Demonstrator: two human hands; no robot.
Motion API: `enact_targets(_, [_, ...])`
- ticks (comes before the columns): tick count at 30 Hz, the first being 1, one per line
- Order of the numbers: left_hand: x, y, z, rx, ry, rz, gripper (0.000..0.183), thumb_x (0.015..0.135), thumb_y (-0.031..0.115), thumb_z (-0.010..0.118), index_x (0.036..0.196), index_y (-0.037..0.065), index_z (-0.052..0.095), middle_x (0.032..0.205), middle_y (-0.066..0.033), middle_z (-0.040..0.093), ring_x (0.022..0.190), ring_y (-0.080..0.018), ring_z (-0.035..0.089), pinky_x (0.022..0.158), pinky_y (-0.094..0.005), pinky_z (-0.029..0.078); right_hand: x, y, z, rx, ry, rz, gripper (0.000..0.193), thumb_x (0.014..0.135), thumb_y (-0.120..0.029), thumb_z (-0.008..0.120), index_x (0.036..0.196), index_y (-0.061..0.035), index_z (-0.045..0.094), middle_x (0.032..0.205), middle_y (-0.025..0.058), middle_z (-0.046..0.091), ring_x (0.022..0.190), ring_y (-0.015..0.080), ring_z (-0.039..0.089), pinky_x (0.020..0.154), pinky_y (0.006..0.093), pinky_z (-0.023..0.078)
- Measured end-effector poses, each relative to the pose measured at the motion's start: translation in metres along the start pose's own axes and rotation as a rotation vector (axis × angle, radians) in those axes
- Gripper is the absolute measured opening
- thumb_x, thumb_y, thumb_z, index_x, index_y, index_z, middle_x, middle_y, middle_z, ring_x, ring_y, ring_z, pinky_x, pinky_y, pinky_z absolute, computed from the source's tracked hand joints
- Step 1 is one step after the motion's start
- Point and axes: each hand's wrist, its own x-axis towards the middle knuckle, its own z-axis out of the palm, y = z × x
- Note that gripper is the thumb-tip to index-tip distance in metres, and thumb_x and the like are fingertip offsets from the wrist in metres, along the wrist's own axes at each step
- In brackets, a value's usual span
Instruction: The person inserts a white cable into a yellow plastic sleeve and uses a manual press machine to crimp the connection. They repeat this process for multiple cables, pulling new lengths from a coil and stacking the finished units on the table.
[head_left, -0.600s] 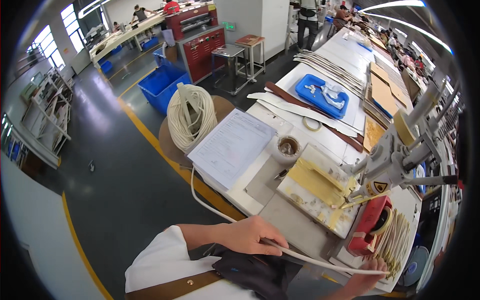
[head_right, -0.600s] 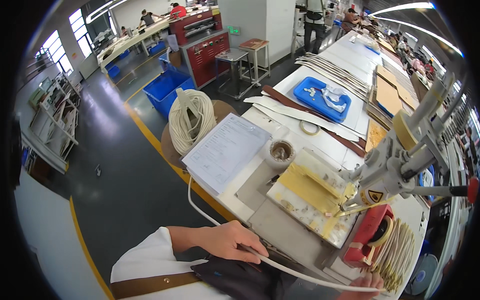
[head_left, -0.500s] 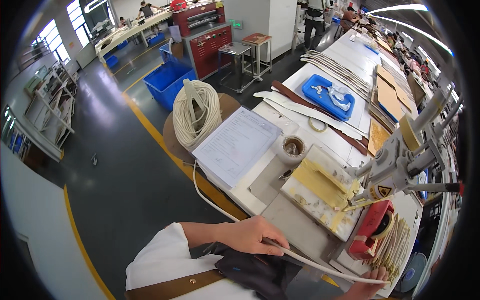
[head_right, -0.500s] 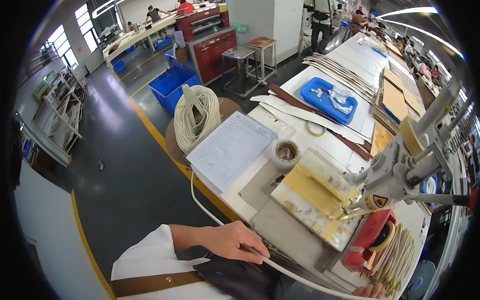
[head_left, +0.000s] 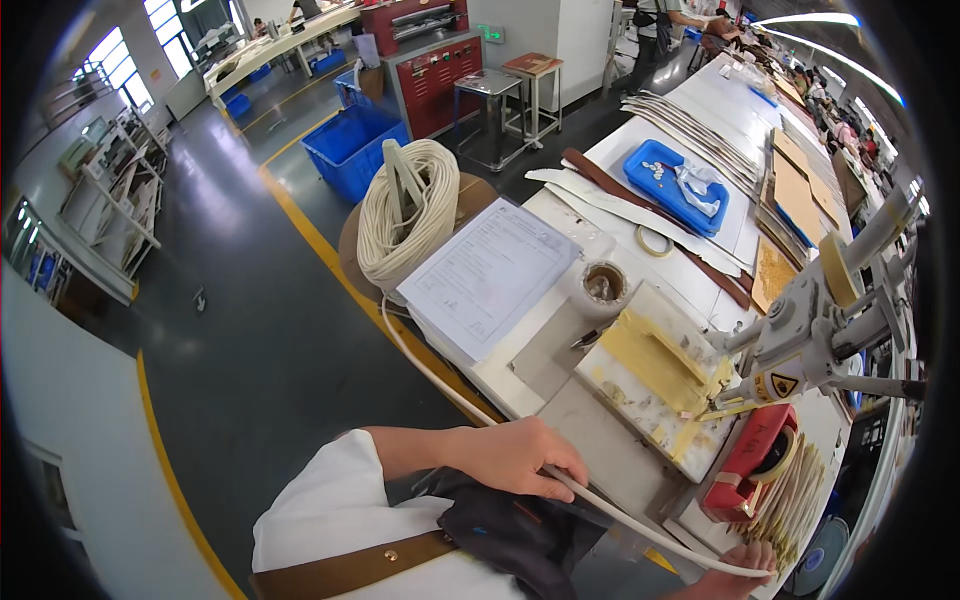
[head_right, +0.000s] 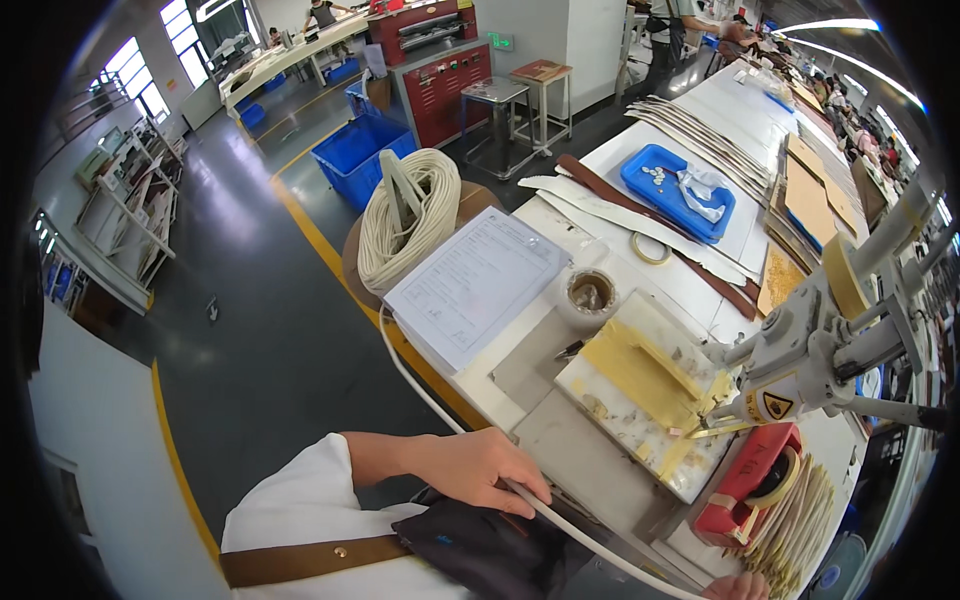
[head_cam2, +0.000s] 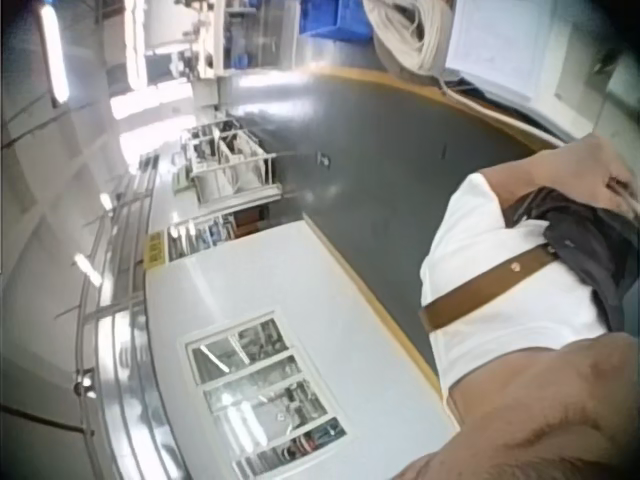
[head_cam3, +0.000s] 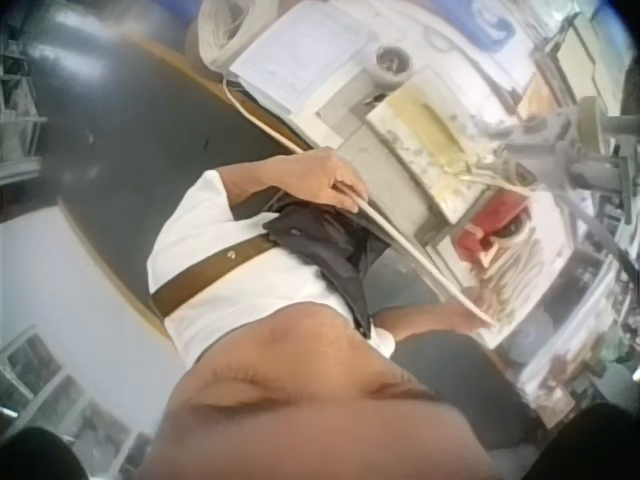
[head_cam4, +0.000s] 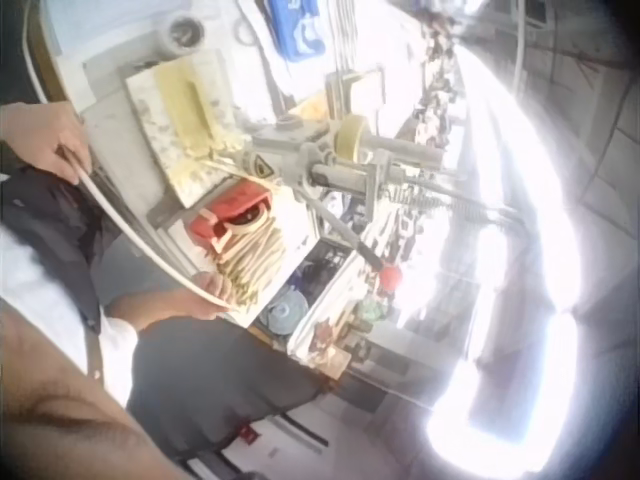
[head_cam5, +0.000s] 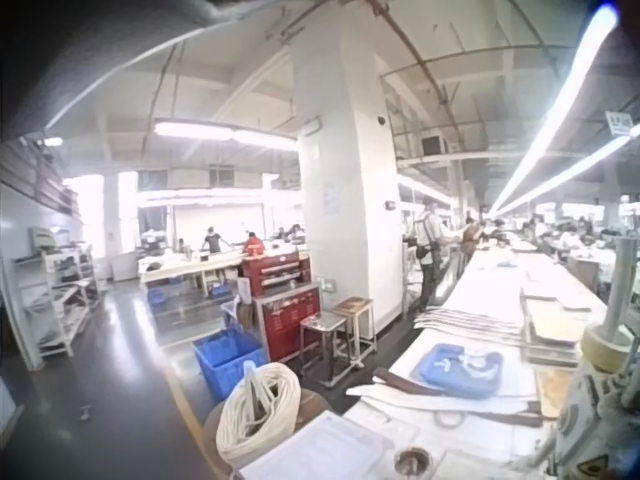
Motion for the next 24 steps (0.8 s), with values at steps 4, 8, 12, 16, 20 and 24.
enact_targets(4, [-0.028,-0.049,0.004,0.368,-0.216,-0.257,0.027,0.092,0.031,0.064,0.09,0.004,0.069,0.084,-0.0137,0.07,0.077,-0.0334,0.067,0.067,-0.0408,0.052,0.003,-0.013,-0.013,-1.211,0.356,-0.516,0.023,0.09,-0.023,0.07,0.1,-0.0023,0.067,0.091,0.0106,0.071,0.079,0.0246,0.07,0.068,0.0383,0.057])
enact_targets(8, [-0.091,-0.148,0.007,0.815,-0.233,-0.584,0.021,0.085,0.026,0.058,0.083,0.008,0.067,0.083,-0.013,0.07,0.086,-0.0339,0.068,0.079,-0.0503,0.048,0.007,-0.024,-0.059,-1.365,0.473,-0.635,0.019,0.093,-0.023,0.067,0.093,-0.0043,0.07,0.086,0.0084,0.072,0.077,0.0246,0.07,0.064,0.036,0.057])
enact_targets(12, [-0.164,-0.229,-0.01,1.064,0.052,-0.554,0.014,0.08,0.016,0.06,0.088,0.009,0.069,0.081,-0.0133,0.069,0.086,-0.0346,0.065,0.085,-0.0507,0.045,0.013,-0.043,-0.055,-1.436,0.483,-0.83,0.019,0.092,-0.02,0.067,0.077,-0.0101,0.071,0.082,0.0096,0.071,0.078,0.0252,0.069,0.065,0.036,0.055])
enact_targets(16, [-0.167,-0.228,-0.011,0.829,0.207,-0.662,0.015,0.087,0.018,0.06,0.095,0.01,0.07,0.081,-0.0137,0.068,0.083,-0.0357,0.065,0.084,-0.0458,0.046,0.017,-0.05,-0.051,-1.197,0.391,-0.93,0.013,0.09,-0.015,0.07,0.079,-0.0073,0.069,0.084,0.0128,0.07,0.076,0.0301,0.067,0.071,0.0403,0.053])
enact_targets(20, [-0.145,-0.212,0.005,0.718,0.272,-0.711,0.019,0.092,0.021,0.058,0.099,0.009,0.07,0.085,-0.0122,0.071,0.083,-0.0342,0.067,0.086,-0.0444,0.047,0.023,-0.045,-0.057,-1.432,0.416,-0.948,0.012,0.091,-0.013,0.067,0.082,-0.0045,0.069,0.085,0.0138,0.07,0.076,0.0311,0.067,0.074,0.042,0.054])
enact_targets(24, [-0.142,-0.227,0.026,0.647,0.337,-0.664,0.029,0.098,0.033,0.054,0.094,0.009,0.07,0.077,-0.0158,0.069,0.083,-0.036,0.067,0.084,-0.0456,0.048,0.023,-0.037,-0.04,-1.429,0.471,-0.866,0.013,0.091,-0.01,0.062,0.083,-0.0031,0.068,0.085,0.0154,0.07,0.078,0.0326,0.067,0.076,0.0439,0.054])
